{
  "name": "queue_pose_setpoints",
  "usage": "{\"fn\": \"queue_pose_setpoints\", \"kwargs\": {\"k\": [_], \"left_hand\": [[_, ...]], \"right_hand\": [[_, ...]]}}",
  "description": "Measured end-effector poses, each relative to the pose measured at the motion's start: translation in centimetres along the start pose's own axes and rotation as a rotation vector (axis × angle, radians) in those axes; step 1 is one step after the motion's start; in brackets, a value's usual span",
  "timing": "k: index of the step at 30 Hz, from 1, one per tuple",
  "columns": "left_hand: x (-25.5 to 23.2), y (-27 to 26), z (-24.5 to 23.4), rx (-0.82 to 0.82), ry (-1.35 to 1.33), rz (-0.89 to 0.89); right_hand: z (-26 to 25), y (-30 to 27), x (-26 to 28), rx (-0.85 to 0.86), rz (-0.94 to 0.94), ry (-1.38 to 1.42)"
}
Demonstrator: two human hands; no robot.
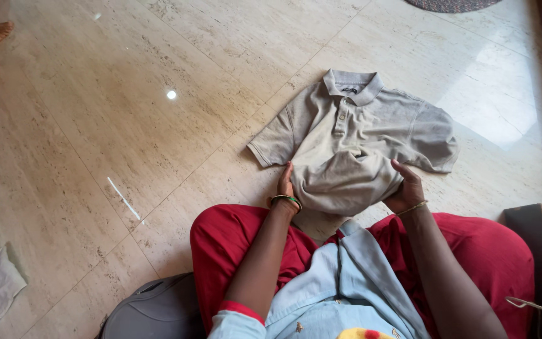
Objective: The person folds a yellow shirt by bringing the sleeves inward and then folding the bottom up, before placing it into a bag and repeating the process with a grey polo shirt.
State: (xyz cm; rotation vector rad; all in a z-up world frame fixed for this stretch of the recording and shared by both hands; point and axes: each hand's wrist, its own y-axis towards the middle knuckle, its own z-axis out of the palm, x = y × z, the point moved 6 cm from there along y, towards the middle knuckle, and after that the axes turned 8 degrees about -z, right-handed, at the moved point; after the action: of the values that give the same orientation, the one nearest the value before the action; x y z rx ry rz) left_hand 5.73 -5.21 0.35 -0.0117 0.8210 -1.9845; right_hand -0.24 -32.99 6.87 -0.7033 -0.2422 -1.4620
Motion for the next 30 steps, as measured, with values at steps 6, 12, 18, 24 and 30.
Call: {"fn": "queue_pose_setpoints", "kwargs": {"k": [6, 12, 18, 24, 30], "left_hand": [[-7.1, -6.1, -2.6, -0.388, 1.016, 0.126], [-13.2, -12.1, -2.5, -0.438, 0.934, 0.522], [-11.2, -8.4, -3.4, -0.358, 0.621, 0.340], [-7.6, -7.6, -1.2, -0.233, 1.096, 0.245], [-6.1, -10.2, 1.2, -0.281, 1.901, 0.107]], "right_hand": [[-13.4, -0.8, 4.0, -0.500, -0.007, -0.620], [-15.3, -2.5, 8.7, -0.451, -0.401, -0.276], [-13.0, -2.0, 8.5, -0.563, -0.349, -0.407], [-8.7, 0.9, 3.3, -0.307, -0.216, -1.838], [-8.6, 1.9, 2.4, -0.351, 0.051, -1.960]]}}
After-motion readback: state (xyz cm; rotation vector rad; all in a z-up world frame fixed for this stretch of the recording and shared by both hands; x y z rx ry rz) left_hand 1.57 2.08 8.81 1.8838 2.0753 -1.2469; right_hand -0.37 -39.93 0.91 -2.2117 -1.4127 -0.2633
